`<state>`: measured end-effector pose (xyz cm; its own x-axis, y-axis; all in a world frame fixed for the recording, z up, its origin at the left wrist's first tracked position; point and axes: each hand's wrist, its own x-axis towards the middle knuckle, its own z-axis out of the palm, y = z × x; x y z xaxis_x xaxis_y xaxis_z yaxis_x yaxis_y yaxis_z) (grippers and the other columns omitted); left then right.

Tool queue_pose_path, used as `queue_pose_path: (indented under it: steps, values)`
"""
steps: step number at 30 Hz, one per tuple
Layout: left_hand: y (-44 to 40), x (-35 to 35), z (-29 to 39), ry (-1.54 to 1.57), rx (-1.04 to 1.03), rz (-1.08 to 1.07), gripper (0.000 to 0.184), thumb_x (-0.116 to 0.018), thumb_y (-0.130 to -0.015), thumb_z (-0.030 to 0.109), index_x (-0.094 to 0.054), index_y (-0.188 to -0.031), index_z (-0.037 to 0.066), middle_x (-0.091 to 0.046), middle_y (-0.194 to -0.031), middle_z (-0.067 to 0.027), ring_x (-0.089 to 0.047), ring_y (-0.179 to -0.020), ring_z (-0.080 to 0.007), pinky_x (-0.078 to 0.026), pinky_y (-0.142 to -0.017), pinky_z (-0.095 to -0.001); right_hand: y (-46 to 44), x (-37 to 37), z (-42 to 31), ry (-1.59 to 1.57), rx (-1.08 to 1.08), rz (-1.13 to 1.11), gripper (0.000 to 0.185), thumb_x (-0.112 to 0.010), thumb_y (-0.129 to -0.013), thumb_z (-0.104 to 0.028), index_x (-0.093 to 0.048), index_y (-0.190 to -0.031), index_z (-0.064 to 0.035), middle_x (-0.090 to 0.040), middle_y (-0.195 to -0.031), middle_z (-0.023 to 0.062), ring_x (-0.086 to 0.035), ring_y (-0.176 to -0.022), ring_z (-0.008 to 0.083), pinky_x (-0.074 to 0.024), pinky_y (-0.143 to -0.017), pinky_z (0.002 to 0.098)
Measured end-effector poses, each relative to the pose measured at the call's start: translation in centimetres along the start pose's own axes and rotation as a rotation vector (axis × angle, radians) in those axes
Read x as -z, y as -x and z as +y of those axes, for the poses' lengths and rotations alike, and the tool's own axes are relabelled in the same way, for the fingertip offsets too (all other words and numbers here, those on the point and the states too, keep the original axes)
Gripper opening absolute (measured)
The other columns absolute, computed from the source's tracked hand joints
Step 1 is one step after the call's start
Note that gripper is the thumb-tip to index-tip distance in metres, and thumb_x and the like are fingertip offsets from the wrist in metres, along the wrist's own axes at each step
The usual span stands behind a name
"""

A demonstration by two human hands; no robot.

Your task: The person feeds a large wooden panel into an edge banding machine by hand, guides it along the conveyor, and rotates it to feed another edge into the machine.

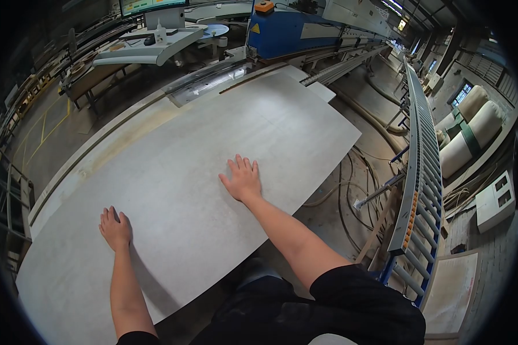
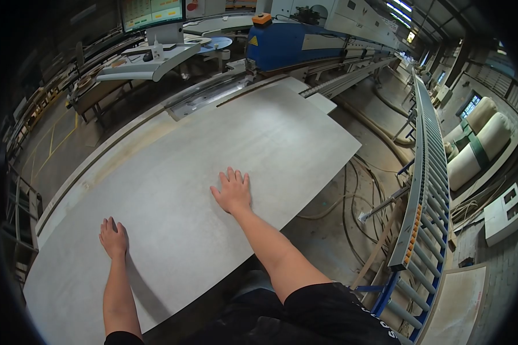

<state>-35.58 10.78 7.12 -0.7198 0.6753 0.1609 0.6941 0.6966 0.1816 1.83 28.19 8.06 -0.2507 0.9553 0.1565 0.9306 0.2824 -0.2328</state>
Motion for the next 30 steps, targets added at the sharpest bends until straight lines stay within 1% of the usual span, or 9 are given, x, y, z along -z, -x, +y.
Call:
queue_pose_path:
  steps: [5,7,10,23,26,28,30]
  values:
    - [-0.01,0.03,0.05,0.000,0.001,0.000,0.050,-0.048,-0.095,0.037,-0.049,-0.140,0.015,-0.039,-0.152,-0.0074,-0.031,-0.143,-0.0262,-0.019,-0.119,-0.0456,0.01,0.13,-0.03,-0.002,0.002,0.000,0.063,-0.050,-0.093,-0.052,-0.046,-0.142,-0.0122,-0.035,-0.153,0.0144,-0.031,-0.141,0.0310,-0.0160,-0.119,0.0503]
    - [-0.04,-0.07,-0.03,0.003,0.000,0.004,0.050,-0.048,-0.095,0.037,-0.049,-0.140,0.015,-0.040,-0.152,-0.0073,-0.031,-0.143,-0.0261,-0.019,-0.119,-0.0453,0.02,0.16,-0.10,0.009,-0.003,-0.016,0.062,-0.048,-0.095,-0.051,-0.045,-0.143,-0.0119,-0.033,-0.153,0.0123,-0.028,-0.142,0.0295,-0.0160,-0.118,0.0508]
    - [-0.02,-0.22,-0.12,0.006,-0.001,0.012,0.050,-0.048,-0.095,0.037,-0.049,-0.140,0.015,-0.040,-0.152,-0.0073,-0.031,-0.143,-0.0261,-0.019,-0.119,-0.0448,0.03,0.31,-0.14,0.015,-0.002,-0.020,0.062,-0.048,-0.095,-0.051,-0.045,-0.143,-0.0119,-0.034,-0.153,0.0120,-0.029,-0.141,0.0294,-0.0164,-0.118,0.0506]
    - [0.20,0.38,0.30,0.016,0.022,-0.005,0.050,-0.048,-0.095,0.036,-0.049,-0.140,0.015,-0.040,-0.152,-0.0068,-0.030,-0.143,-0.0253,-0.019,-0.119,-0.0443,-0.03,-0.03,-0.07,0.008,0.020,0.015,0.062,-0.049,-0.094,-0.051,-0.046,-0.142,-0.0113,-0.036,-0.152,0.0132,-0.030,-0.141,0.0304,-0.0169,-0.118,0.0509]
    - [0.29,0.39,0.30,0.007,0.012,0.022,0.048,-0.048,-0.096,0.036,-0.050,-0.139,0.015,-0.042,-0.150,-0.0075,-0.033,-0.142,-0.0253,-0.021,-0.118,-0.0443,-0.07,-0.34,0.00,0.009,0.019,0.020,0.062,-0.050,-0.094,-0.051,-0.046,-0.142,-0.0113,-0.035,-0.152,0.0135,-0.030,-0.141,0.0307,-0.0168,-0.118,0.0510]
    - [0.22,0.38,0.25,0.020,0.016,0.004,0.049,-0.048,-0.095,0.036,-0.049,-0.140,0.015,-0.040,-0.152,-0.0068,-0.031,-0.143,-0.0249,-0.018,-0.120,-0.0441,-0.10,-0.26,-0.04,0.002,0.011,0.016,0.063,-0.050,-0.093,-0.050,-0.046,-0.142,-0.0115,-0.036,-0.152,0.0136,-0.030,-0.141,0.0308,-0.0169,-0.118,0.0511]
    - [0.28,0.53,0.34,0.014,0.012,0.009,0.049,-0.048,-0.095,0.036,-0.050,-0.140,0.015,-0.040,-0.151,-0.0073,-0.032,-0.143,-0.0249,-0.019,-0.119,-0.0442,-0.08,-0.13,-0.07,0.004,0.011,0.013,0.063,-0.050,-0.093,-0.050,-0.046,-0.142,-0.0116,-0.036,-0.152,0.0136,-0.030,-0.141,0.0308,-0.0169,-0.118,0.0511]
